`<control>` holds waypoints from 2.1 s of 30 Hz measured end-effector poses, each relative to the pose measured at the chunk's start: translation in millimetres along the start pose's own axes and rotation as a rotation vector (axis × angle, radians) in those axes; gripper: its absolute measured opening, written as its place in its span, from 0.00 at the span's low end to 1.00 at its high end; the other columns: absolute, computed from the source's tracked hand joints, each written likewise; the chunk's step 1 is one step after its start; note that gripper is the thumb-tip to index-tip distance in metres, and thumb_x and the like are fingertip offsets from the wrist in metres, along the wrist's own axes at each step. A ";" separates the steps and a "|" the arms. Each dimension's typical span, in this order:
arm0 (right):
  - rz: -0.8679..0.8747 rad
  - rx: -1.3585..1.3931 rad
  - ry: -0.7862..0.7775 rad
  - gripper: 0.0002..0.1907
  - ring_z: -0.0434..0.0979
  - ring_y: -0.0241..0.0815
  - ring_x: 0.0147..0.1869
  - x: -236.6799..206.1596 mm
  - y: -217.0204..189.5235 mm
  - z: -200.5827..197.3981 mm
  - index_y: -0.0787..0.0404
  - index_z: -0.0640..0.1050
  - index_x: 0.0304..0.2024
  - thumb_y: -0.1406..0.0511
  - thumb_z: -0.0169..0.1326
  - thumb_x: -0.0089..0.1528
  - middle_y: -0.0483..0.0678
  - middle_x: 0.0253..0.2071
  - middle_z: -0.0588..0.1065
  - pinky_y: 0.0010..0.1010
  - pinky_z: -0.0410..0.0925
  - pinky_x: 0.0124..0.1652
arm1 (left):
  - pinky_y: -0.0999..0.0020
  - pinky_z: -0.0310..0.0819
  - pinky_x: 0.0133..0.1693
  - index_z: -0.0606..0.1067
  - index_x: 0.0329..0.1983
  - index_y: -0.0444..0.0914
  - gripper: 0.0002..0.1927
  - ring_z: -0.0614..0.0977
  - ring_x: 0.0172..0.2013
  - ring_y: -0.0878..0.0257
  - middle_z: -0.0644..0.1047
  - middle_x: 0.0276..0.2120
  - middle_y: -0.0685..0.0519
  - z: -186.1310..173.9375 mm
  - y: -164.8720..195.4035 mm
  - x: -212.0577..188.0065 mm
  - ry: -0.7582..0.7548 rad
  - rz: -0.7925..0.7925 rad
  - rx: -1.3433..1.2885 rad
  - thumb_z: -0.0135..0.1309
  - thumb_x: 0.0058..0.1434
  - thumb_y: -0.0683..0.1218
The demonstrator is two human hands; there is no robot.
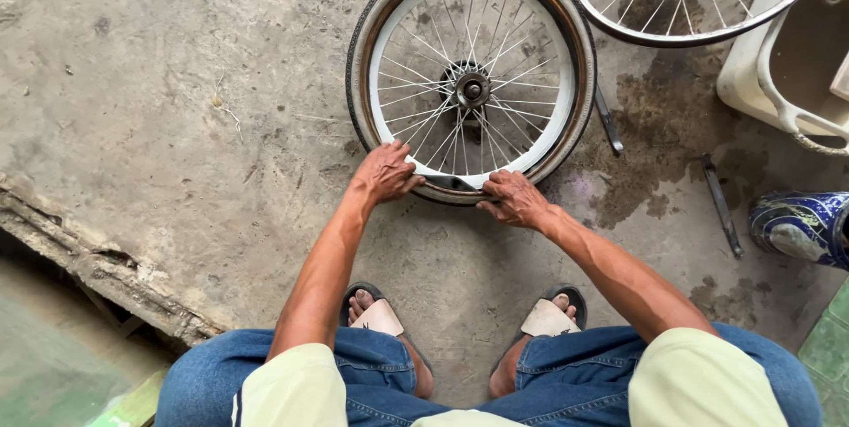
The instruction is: The person removes a bicycle tire from the rim by hand, then repositions the wheel and continues to adjust the tire and rim. The person works on the floor and later stands to manipulate the wheel on a workbench.
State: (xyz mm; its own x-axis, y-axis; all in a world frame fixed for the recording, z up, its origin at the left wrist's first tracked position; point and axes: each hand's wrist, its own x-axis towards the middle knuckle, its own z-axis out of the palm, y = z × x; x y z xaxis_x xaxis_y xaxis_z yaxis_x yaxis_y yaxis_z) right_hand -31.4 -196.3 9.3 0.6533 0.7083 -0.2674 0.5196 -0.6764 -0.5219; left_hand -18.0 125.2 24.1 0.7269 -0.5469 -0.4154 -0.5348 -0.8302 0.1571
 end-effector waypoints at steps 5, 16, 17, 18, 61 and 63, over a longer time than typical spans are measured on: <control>-0.034 0.098 0.138 0.19 0.73 0.47 0.51 -6.4 3.0 -2.2 0.61 0.78 0.46 0.55 0.61 0.63 0.49 0.43 0.74 0.39 0.66 0.53 | 0.53 0.64 0.63 0.80 0.42 0.39 0.23 0.74 0.54 0.53 0.76 0.44 0.46 -3.8 -6.6 -4.8 0.291 -0.019 -0.006 0.48 0.70 0.62; -0.151 -0.196 0.127 0.28 0.71 0.49 0.53 -12.1 14.6 -21.9 0.61 0.75 0.45 0.50 0.66 0.52 0.50 0.45 0.72 0.41 0.63 0.54 | 0.52 0.63 0.60 0.73 0.54 0.38 0.34 0.73 0.56 0.53 0.73 0.52 0.48 -0.7 18.4 -4.1 0.229 0.218 0.162 0.60 0.50 0.62; -0.136 -0.192 0.092 0.27 0.71 0.48 0.53 -12.5 16.5 -18.9 0.60 0.75 0.46 0.51 0.65 0.54 0.49 0.46 0.72 0.41 0.63 0.53 | 0.53 0.64 0.61 0.73 0.55 0.38 0.30 0.73 0.56 0.55 0.74 0.51 0.50 4.8 19.0 -3.3 0.184 0.185 0.159 0.60 0.54 0.58; -0.124 -0.188 0.057 0.26 0.70 0.48 0.53 -12.7 18.4 -15.9 0.59 0.75 0.47 0.51 0.65 0.56 0.49 0.46 0.72 0.40 0.64 0.53 | 0.55 0.64 0.62 0.72 0.56 0.39 0.25 0.74 0.55 0.57 0.74 0.50 0.51 10.7 17.6 -3.3 0.138 0.150 0.157 0.59 0.59 0.54; 0.233 0.138 -0.036 0.18 0.77 0.52 0.49 51.5 -33.4 -8.2 0.54 0.79 0.49 0.51 0.56 0.65 0.48 0.39 0.79 0.50 0.65 0.45 | 0.57 0.71 0.46 0.70 0.51 0.39 0.22 0.74 0.50 0.53 0.71 0.48 0.47 25.8 54.1 -3.4 0.297 0.189 -0.012 0.56 0.52 0.42; 0.158 0.219 -0.012 0.18 0.77 0.53 0.47 52.2 -34.0 -12.5 0.51 0.81 0.50 0.52 0.57 0.62 0.49 0.37 0.79 0.51 0.63 0.42 | 0.58 0.71 0.47 0.71 0.51 0.39 0.24 0.73 0.50 0.54 0.71 0.47 0.49 29.8 53.7 0.9 0.376 0.178 0.048 0.57 0.48 0.40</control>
State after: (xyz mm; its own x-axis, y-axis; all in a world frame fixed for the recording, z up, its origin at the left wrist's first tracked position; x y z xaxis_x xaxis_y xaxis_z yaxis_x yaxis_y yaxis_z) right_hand -8.1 -138.8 23.2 0.7097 0.6008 -0.3680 0.2799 -0.7198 -0.6352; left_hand -58.8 83.4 5.4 0.7231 -0.6902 -0.0280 -0.6794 -0.7180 0.1510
